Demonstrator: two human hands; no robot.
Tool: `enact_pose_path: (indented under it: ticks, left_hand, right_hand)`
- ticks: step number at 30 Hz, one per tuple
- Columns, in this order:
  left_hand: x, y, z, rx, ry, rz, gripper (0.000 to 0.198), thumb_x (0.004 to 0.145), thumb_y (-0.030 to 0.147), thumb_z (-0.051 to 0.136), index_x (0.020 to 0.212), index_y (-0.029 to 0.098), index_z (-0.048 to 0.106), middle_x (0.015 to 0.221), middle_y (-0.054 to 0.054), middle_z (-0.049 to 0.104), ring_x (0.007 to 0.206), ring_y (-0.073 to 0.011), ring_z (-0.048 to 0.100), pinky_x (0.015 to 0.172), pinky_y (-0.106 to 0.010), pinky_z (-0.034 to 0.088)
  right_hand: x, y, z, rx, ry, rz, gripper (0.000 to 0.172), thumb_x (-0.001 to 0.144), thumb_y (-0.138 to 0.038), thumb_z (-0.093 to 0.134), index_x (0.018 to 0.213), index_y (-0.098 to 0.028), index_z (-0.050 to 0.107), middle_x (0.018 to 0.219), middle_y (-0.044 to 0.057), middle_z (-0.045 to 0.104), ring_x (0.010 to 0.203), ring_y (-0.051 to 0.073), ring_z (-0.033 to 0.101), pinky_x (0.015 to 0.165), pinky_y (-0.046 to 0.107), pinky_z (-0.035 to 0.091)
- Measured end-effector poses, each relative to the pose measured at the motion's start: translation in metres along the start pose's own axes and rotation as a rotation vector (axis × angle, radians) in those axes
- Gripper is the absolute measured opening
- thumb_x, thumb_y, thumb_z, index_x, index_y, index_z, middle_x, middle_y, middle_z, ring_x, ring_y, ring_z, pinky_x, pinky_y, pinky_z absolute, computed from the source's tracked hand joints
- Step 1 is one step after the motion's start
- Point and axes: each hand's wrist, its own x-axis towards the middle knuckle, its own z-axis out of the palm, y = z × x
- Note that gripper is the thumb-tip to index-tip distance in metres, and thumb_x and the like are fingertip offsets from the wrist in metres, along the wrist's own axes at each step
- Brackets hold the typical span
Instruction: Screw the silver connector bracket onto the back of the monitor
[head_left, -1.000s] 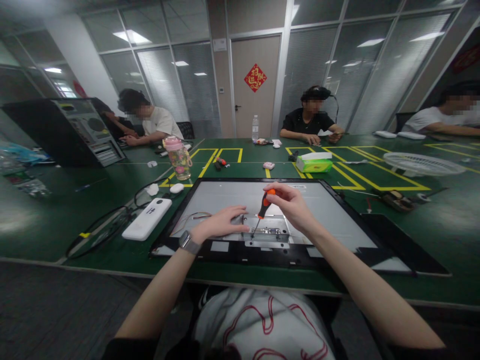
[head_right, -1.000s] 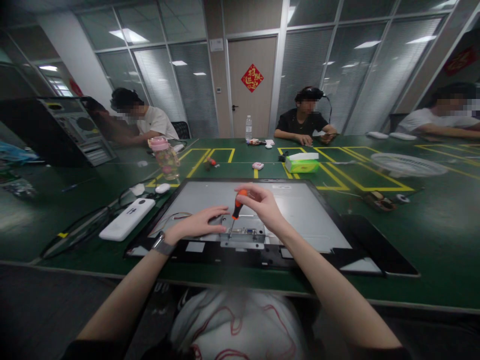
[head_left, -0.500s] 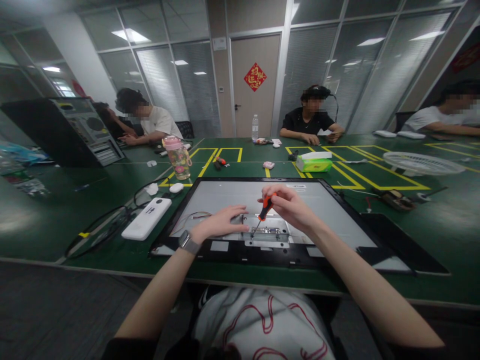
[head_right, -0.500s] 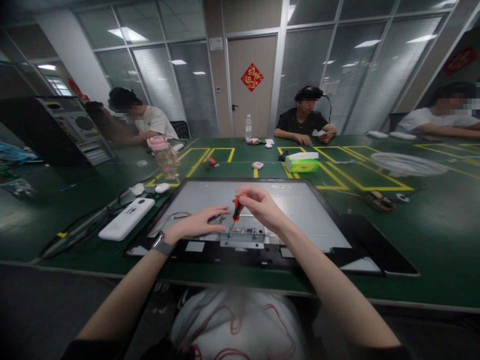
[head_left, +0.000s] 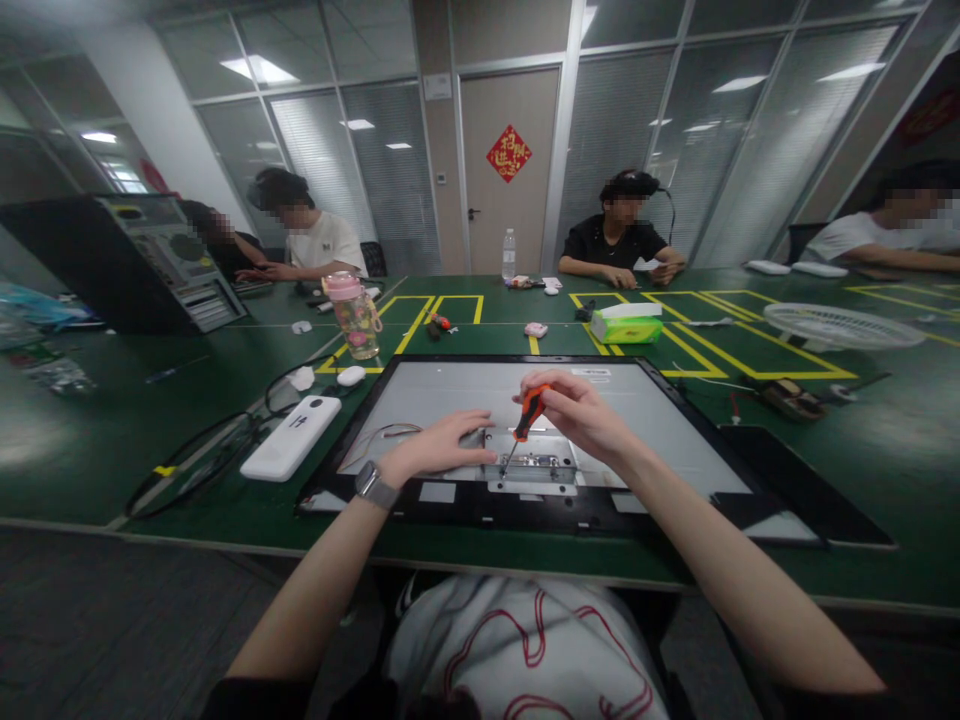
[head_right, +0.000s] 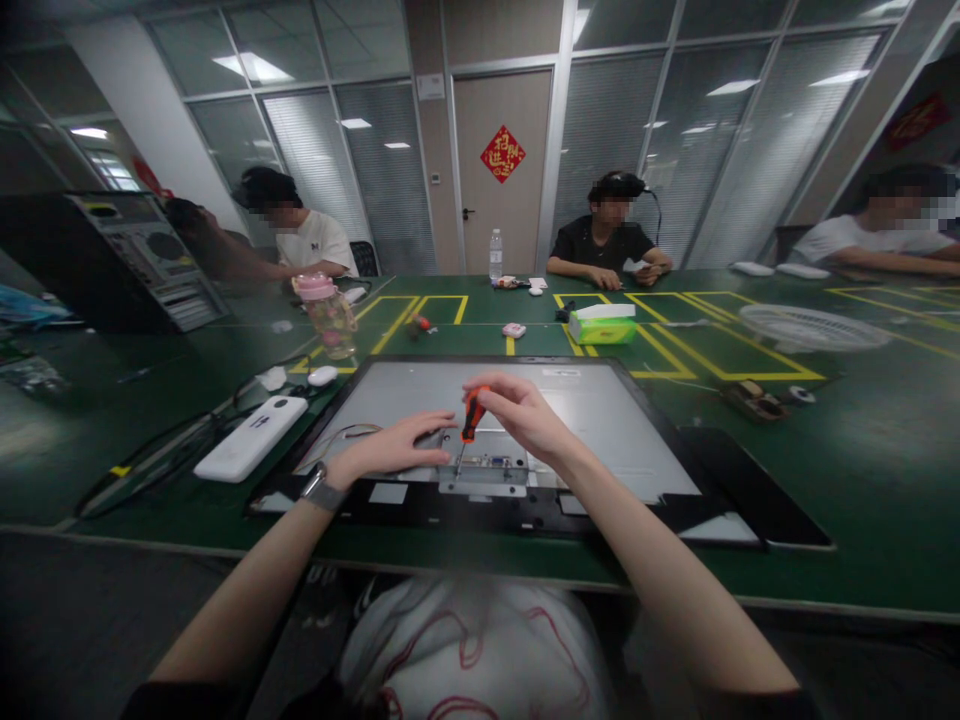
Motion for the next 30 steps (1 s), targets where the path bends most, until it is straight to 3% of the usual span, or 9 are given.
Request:
enact_pose_path:
  ticks: [3,10,16,20,23,30]
  left_hand:
    - [0.000,0.002,-0.001,0.001,-0.012,-0.012,0.071,0.085,0.065,0.053,0.140,0.020,0.049,0.154,-0.010,0.039,0.142,-0.0260,0.037,0.119,-0.039,0.024]
    - [-0.001,0.005,-0.003,-0.006,-0.016,-0.012,0.072,0.085,0.065,0.053,0.139,0.018,0.049,0.154,-0.010,0.038,0.142,-0.0260,0.036,0.119,-0.039,0.024]
    - [0.001,0.002,-0.001,0.049,0.022,0.031,0.066,0.087,0.063,0.051,0.137,0.020,0.052,0.151,-0.009,0.044,0.137,-0.0255,0.043,0.115,-0.037,0.031]
    - [0.004,0.004,-0.002,0.372,0.178,0.041,0.042,0.101,0.044,0.033,0.113,0.020,0.065,0.119,-0.008,0.067,0.110,-0.0205,0.061,0.098,-0.031,0.045]
    - [0.005,0.008,0.000,0.555,0.256,-0.034,0.037,0.101,0.030,0.034,0.096,0.014,0.066,0.096,-0.012,0.067,0.096,-0.0243,0.063,0.088,-0.036,0.046]
    - [0.006,0.027,0.014,0.699,0.231,-0.072,0.019,0.095,0.010,0.040,0.100,0.013,0.058,0.091,-0.014,0.066,0.090,-0.0259,0.063,0.080,-0.038,0.046]
  right_hand:
    - [0.000,-0.002,0.002,0.006,-0.006,0.023,0.024,0.082,-0.045,0.072,0.098,-0.027,0.072,0.093,0.003,0.071,0.092,0.019,0.065,0.093,0.041,0.047]
    - [-0.002,-0.001,0.001,-0.028,-0.006,0.005,0.020,0.074,-0.040,0.080,0.087,-0.027,0.074,0.093,0.001,0.070,0.090,0.019,0.066,0.088,0.037,0.050]
    - [-0.003,-0.004,0.004,-0.003,-0.036,0.051,0.028,0.080,-0.045,0.075,0.103,-0.028,0.073,0.096,0.003,0.074,0.094,0.020,0.067,0.092,0.039,0.049]
    - [-0.004,-0.005,0.006,0.005,-0.034,0.043,0.027,0.077,-0.045,0.077,0.097,-0.028,0.074,0.100,0.003,0.073,0.097,0.021,0.067,0.096,0.042,0.047]
    - [-0.003,-0.004,0.004,0.016,-0.021,0.043,0.027,0.076,-0.044,0.078,0.097,-0.028,0.074,0.103,0.004,0.073,0.098,0.021,0.066,0.097,0.042,0.046]
    - [-0.001,-0.002,0.001,0.034,-0.001,0.082,0.032,0.076,-0.043,0.077,0.103,-0.027,0.075,0.106,0.004,0.073,0.102,0.022,0.066,0.103,0.043,0.043]
